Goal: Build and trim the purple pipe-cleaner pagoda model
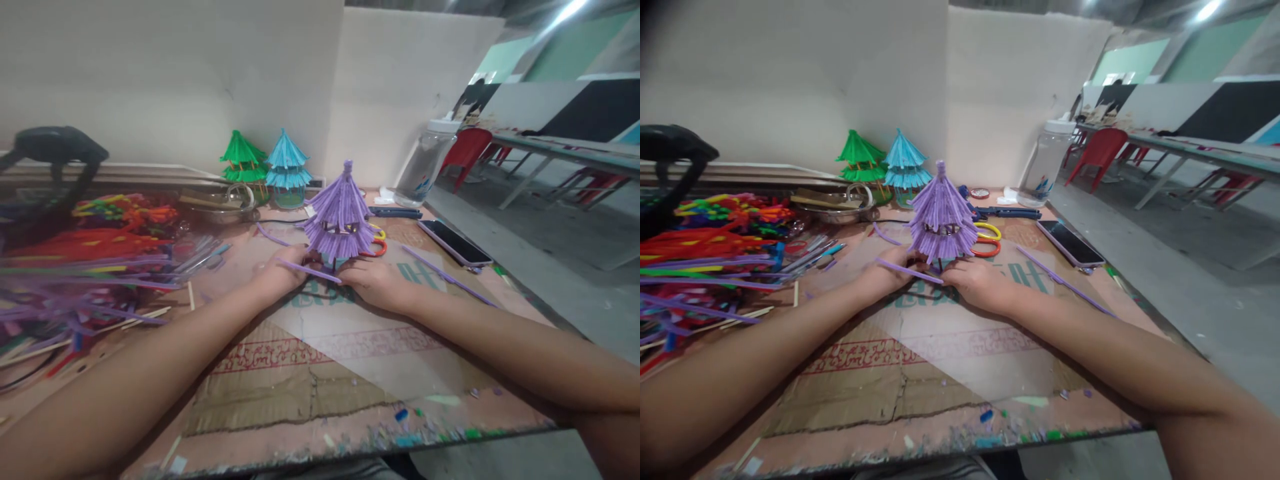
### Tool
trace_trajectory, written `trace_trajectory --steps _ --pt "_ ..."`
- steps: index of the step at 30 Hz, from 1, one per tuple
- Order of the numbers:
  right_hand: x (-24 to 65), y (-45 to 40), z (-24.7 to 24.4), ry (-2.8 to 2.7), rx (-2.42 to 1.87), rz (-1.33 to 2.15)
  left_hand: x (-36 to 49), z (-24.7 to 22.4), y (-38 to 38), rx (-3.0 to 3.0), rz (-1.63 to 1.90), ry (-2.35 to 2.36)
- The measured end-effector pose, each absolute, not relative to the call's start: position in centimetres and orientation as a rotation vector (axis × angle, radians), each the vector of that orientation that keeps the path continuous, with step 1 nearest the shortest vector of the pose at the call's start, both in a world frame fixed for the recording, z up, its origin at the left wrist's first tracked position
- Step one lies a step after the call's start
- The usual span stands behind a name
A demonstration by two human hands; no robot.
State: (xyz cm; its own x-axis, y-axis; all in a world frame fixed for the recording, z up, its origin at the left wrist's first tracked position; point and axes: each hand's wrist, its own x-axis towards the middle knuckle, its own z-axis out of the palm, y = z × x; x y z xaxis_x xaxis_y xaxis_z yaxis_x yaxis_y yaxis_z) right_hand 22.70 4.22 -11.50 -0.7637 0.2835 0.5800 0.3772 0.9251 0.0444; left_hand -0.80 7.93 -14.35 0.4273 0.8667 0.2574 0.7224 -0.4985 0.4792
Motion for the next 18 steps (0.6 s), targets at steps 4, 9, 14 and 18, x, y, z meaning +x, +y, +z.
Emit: trace_trajectory --steps 4,9,14,18 --pt "22.7 4.2 -11.4 -2.523 -0.495 -0.179 -1.3 -13.4 7.0 2.380 0.686 1.391" --pt "22.8 4.3 -11.8 -2.507 -0.542 -0.167 -1.0 -10.7 3.5 2.782 0.551 1.423" --pt "22.7 4.4 -11.9 -2.488 -0.532 -0.133 0.4 -10.2 1.7 2.864 0.443 1.360" --pt "22.6 4.4 -11.6 -2.503 -0.491 -0.108 0.8 -10.6 1.8 2.755 0.474 1.355"
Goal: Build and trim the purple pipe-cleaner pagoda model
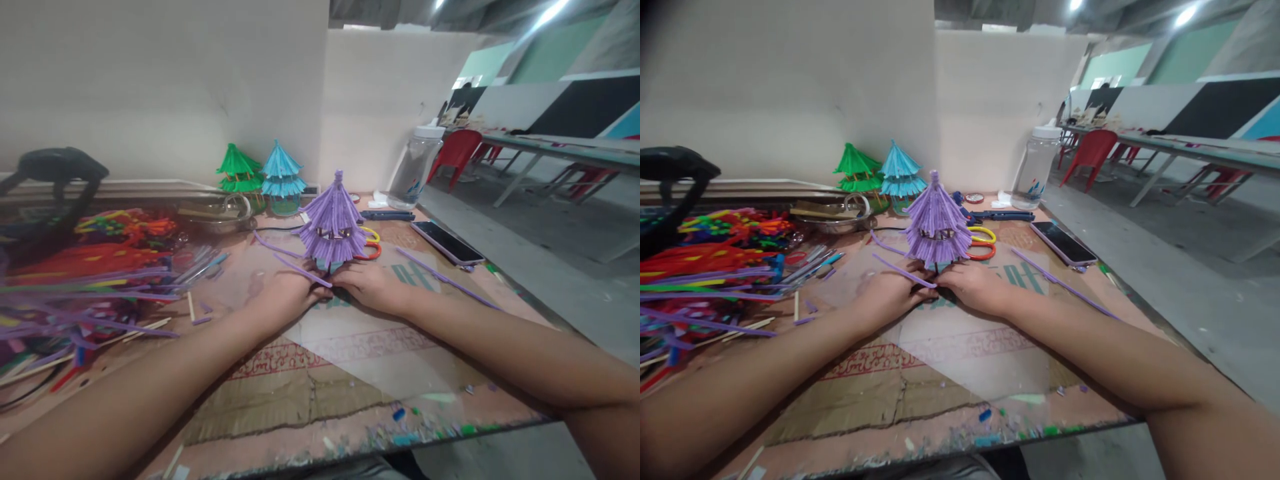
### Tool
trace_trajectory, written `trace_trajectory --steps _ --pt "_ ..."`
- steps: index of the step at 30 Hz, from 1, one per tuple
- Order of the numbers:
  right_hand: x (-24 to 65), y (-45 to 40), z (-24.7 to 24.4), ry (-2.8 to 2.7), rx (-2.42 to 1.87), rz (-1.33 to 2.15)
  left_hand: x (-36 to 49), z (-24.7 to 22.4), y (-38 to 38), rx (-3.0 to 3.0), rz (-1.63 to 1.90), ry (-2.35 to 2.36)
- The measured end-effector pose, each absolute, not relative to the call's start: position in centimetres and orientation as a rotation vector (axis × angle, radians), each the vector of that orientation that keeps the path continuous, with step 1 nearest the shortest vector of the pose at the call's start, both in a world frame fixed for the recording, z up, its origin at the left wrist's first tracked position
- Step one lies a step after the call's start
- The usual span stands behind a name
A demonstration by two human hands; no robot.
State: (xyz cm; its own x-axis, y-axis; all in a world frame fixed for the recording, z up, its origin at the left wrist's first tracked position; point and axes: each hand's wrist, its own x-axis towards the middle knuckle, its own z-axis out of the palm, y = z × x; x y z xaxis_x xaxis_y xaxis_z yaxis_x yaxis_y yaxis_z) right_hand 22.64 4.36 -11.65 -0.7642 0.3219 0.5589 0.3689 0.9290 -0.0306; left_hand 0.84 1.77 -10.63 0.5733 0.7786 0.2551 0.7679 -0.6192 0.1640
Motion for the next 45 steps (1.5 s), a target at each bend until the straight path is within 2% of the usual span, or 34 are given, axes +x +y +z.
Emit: trace_trajectory --steps 6,12,20,29,38,45 --pt "22.5 3.8 -11.4 -2.476 -0.459 -0.171 1.1 -10.5 1.5 2.731 0.577 1.359" --pt "22.9 3.5 -11.3 -2.431 -0.858 -0.243 0.9 -10.8 1.8 2.673 0.581 1.408" --pt "22.1 4.0 -11.4 -2.482 -1.043 -0.206 1.7 -10.1 1.1 2.787 0.574 1.442" --pt "22.0 3.9 -10.8 -2.480 -1.127 -0.072 1.1 -10.8 2.0 2.633 0.549 1.588" --pt "22.0 4.4 -10.8 -2.510 -1.172 0.041 0.6 -11.2 3.2 3.007 0.372 1.660" --pt "22.0 4.4 -10.7 -2.515 -1.178 0.057 0.7 -11.1 3.5 2.988 0.474 1.746"
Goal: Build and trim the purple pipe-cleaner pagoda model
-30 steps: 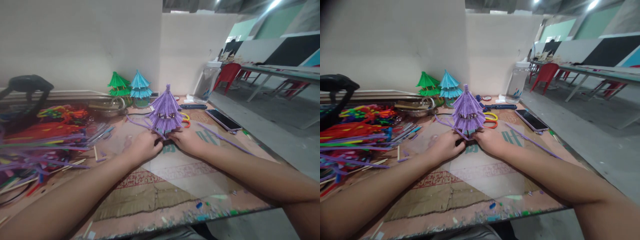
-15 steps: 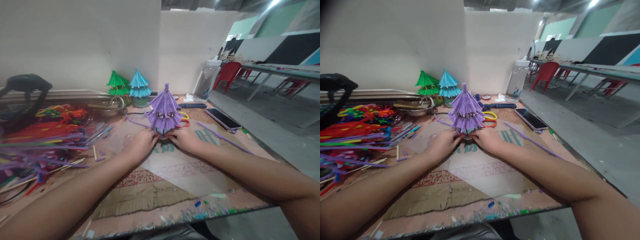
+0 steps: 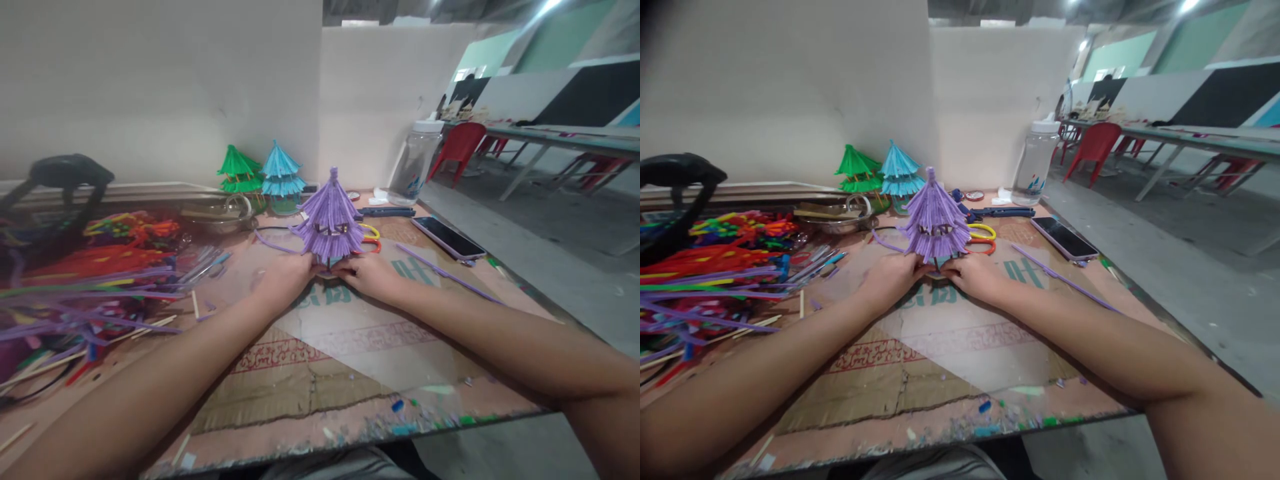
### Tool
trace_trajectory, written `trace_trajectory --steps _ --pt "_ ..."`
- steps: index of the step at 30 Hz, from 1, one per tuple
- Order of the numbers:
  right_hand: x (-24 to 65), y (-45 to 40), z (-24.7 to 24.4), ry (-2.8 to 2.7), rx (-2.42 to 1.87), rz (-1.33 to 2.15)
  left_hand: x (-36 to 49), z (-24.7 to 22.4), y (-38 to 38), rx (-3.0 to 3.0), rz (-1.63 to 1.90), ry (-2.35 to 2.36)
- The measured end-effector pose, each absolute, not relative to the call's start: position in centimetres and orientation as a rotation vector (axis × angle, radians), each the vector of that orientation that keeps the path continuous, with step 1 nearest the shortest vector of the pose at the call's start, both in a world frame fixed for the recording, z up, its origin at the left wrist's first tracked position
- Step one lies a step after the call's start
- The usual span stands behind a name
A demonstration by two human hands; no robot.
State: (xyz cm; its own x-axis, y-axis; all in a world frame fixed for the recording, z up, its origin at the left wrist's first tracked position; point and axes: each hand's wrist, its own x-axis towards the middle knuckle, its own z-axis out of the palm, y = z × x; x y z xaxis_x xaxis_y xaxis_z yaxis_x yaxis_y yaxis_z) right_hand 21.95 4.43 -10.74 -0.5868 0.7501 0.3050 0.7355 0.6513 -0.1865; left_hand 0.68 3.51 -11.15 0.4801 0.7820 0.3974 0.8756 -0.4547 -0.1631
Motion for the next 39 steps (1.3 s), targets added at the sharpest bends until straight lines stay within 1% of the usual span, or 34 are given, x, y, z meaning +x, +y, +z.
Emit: trace_trajectory --steps 4,10,14,24,30,34,39 --pt "21.9 4.5 -10.9 -2.504 -1.189 0.035 0.6 -11.3 3.4 -2.416 -0.423 -1.377" --pt "21.9 4.5 -10.9 -2.526 -1.151 0.037 0.8 -10.9 3.0 -2.446 -0.354 -1.407" --pt "21.7 4.3 -10.6 -2.535 -1.154 0.060 1.1 -10.6 3.0 -2.442 -0.282 -1.341" --pt "21.8 4.2 -10.8 -2.530 -1.113 0.022 0.3 -11.1 2.9 -2.414 -0.320 -1.279" --pt "21.8 4.5 -11.0 -2.529 -1.117 0.020 1.0 -11.0 3.3 -2.419 -0.314 -1.468" --pt "21.6 4.5 -10.9 -2.532 -1.148 0.020 1.2 -11.1 3.6 -2.434 -0.312 -1.487" --pt "21.5 4.1 -10.6 -2.532 -1.179 0.011 1.0 -11.6 4.2 -2.527 -0.446 -1.537"
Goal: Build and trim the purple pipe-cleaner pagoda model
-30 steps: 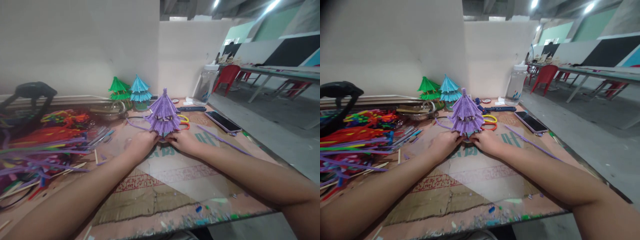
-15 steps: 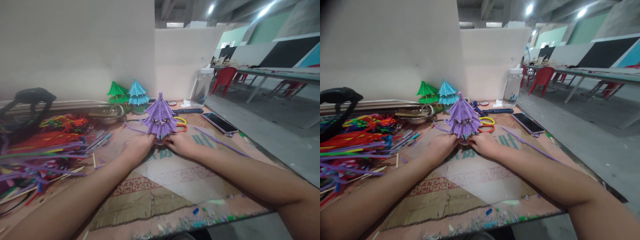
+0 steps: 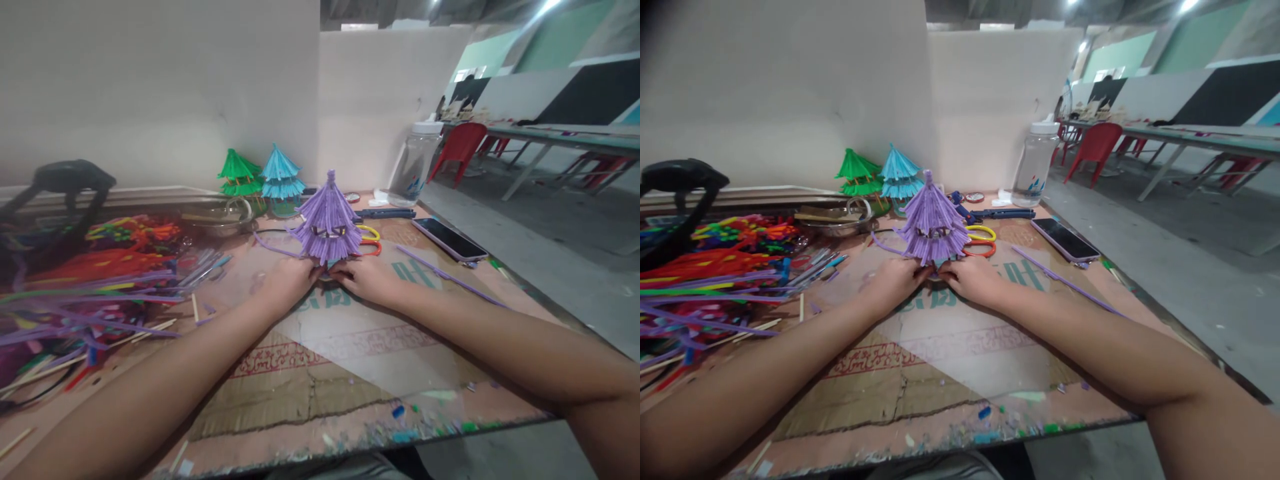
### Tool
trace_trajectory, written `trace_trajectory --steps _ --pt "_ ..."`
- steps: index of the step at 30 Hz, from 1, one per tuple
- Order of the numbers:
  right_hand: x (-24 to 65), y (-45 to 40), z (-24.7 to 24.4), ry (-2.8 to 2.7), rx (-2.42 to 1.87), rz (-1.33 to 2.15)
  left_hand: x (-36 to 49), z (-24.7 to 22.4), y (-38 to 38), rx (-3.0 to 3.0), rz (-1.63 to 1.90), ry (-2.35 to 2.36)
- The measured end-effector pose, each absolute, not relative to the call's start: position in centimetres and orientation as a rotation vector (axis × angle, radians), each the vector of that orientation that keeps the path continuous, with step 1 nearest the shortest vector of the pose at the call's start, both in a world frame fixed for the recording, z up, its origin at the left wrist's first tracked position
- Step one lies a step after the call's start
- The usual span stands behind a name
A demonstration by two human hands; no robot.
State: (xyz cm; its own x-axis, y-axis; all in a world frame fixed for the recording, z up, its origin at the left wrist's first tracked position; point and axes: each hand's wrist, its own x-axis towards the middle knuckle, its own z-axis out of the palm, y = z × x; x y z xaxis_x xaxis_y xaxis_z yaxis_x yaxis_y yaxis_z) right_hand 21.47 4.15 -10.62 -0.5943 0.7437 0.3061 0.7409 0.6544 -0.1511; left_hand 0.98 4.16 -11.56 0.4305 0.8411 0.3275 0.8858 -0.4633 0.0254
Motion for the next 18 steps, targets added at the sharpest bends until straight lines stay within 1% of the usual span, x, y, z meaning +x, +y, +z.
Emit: trace_trajectory --steps 7,12,18 --pt "21.6 3.9 -10.6 -2.406 -1.325 0.066 1.1 -10.9 3.9 -2.746 -0.453 -1.455" --pt "21.7 4.7 -11.0 -2.386 -1.200 0.136 1.5 -11.2 3.7 -2.677 -0.385 -1.510" --pt "21.5 5.2 -11.5 -2.293 -1.196 0.167 2.0 -11.0 3.2 -2.623 -0.396 -1.584"
